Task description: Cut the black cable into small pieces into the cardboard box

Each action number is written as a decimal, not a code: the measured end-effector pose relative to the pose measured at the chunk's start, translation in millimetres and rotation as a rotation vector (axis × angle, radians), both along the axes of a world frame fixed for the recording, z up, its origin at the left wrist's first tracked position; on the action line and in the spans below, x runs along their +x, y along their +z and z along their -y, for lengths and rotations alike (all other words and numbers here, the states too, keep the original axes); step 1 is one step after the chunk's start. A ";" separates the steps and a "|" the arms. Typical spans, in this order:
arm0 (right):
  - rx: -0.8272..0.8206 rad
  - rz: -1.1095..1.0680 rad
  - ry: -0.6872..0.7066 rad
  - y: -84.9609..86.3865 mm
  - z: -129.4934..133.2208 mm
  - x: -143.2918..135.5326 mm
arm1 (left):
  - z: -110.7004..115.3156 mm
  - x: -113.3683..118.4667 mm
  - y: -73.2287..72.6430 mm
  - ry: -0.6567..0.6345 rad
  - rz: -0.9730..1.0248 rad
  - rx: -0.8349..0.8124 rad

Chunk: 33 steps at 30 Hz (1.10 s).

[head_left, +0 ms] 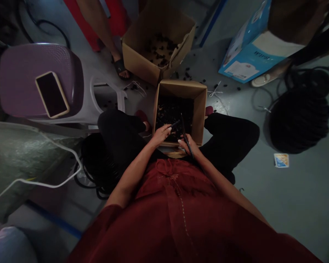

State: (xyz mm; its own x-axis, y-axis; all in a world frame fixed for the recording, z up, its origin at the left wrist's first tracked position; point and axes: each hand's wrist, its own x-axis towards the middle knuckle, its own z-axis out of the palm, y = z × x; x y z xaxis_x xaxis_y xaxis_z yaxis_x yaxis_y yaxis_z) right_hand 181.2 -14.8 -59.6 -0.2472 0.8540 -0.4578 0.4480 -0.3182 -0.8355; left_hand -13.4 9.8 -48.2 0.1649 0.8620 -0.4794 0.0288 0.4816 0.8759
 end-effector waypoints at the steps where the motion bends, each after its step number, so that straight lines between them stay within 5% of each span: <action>1: -0.007 0.002 0.020 0.9 0.9 -0.9 | -0.4 -0.8 -1.6 0.015 0.008 0.006; 13: -0.031 0.041 0.224 7.9 -0.3 -2.9 | -5.9 -7.8 2.5 -0.045 -0.032 0.020; 33: -0.280 -0.244 0.208 4.3 -1.2 2.9 | -8.0 -14.1 5.5 -0.106 0.073 -0.020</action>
State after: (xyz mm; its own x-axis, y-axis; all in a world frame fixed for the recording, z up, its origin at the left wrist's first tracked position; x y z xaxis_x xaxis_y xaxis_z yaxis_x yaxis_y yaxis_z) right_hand 184.1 -13.6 -55.3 -0.5307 0.6256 -0.5719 0.3263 -0.4719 -0.8190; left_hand -27.5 17.8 -42.7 0.2895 0.8281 -0.4799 0.0169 0.4969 0.8676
